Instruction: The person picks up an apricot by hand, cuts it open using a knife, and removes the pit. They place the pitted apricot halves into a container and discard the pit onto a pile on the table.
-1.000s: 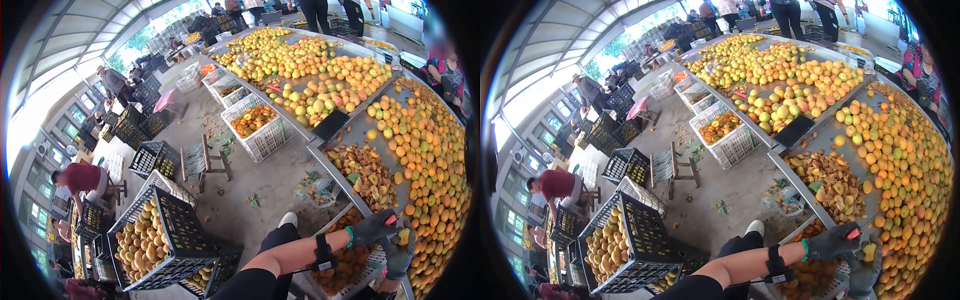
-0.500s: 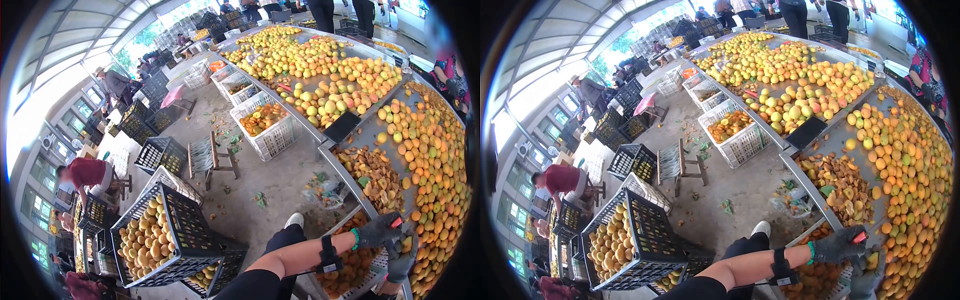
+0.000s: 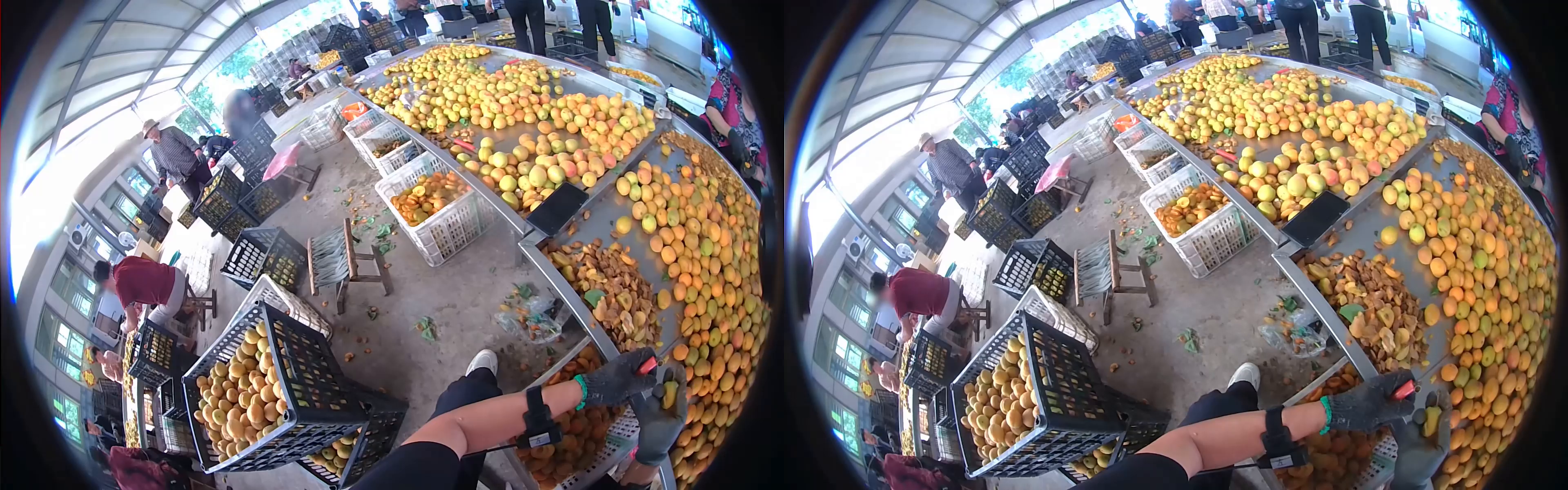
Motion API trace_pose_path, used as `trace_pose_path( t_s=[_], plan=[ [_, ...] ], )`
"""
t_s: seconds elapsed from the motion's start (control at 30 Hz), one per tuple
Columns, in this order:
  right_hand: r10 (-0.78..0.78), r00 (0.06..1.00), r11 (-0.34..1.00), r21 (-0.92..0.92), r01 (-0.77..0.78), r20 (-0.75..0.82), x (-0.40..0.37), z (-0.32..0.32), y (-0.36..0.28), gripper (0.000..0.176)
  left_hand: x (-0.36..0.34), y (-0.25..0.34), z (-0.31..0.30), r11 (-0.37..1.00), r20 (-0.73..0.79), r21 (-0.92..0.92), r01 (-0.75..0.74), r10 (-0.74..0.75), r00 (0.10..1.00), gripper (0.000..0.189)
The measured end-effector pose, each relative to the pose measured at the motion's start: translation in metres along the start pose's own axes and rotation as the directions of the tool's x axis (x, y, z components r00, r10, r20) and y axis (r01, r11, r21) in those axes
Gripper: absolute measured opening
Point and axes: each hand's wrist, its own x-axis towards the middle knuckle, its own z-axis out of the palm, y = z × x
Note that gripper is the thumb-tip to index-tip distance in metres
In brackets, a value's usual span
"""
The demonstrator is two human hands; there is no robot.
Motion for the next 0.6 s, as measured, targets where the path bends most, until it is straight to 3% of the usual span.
trace_pose_path(
  t_s=[0.03,0.13,0.17,0.23,0.27,0.33,0.37,0.43,0.47,0.53,0.6],
  plan=[
    [-0.003,0.995,0.997,0.073,-0.004,0.101,0.004,-0.012,0.001,0.040,0.000,-0.001,0.000,1.000,-0.006,0.004,-0.022,0.022,1.000,0.022],
    [-0.049,0.992,0.991,0.130,0.033,0.119,0.009,-0.027,-0.004,0.045,-0.006,0.018,0.001,0.987,-0.008,0.158,0.009,-0.008,1.000,0.019],
    [-0.048,0.992,0.991,0.130,0.033,0.118,0.006,-0.019,-0.006,0.045,-0.006,0.017,0.002,0.988,-0.008,0.157,0.010,-0.009,1.000,0.019],
    [0.057,0.996,0.933,0.351,-0.076,0.065,-0.003,0.003,-0.013,0.052,-0.005,0.012,0.002,0.992,-0.015,0.120,-0.036,0.038,0.999,0.017],
    [0.055,0.997,0.933,0.352,-0.074,0.062,-0.003,-0.001,-0.011,0.052,-0.005,0.013,0.003,0.992,-0.012,0.119,-0.035,0.037,0.999,0.017],
    [0.101,0.915,0.988,0.070,-0.139,0.392,-0.004,-0.012,-0.005,0.054,-0.006,0.016,0.003,0.998,0.013,0.063,0.011,-0.012,1.000,0.018],
    [0.100,0.914,0.987,0.074,-0.140,0.394,-0.005,-0.009,-0.004,0.054,-0.004,0.012,0.003,0.998,0.011,0.066,0.012,-0.012,1.000,0.018],
    [-0.044,0.993,0.958,-0.278,0.074,0.113,-0.011,0.002,0.000,0.056,0.001,-0.001,0.002,0.991,0.004,0.116,-0.060,0.060,0.998,0.019],
    [0.015,0.971,0.998,-0.070,0.001,0.238,-0.016,0.017,-0.011,0.054,0.000,0.002,0.002,0.991,0.002,0.115,-0.060,0.061,0.998,0.019],
    [-0.033,0.976,0.994,-0.090,0.053,0.217,-0.008,-0.001,-0.016,0.053,-0.003,0.012,0.002,0.967,-0.016,0.256,-0.010,0.014,1.000,0.021],
    [-0.102,0.972,0.991,-0.061,0.118,0.213,-0.004,-0.006,-0.017,0.053,-0.005,0.014,0.003,0.965,-0.021,0.261,-0.014,0.020,1.000,0.022]
  ],
)
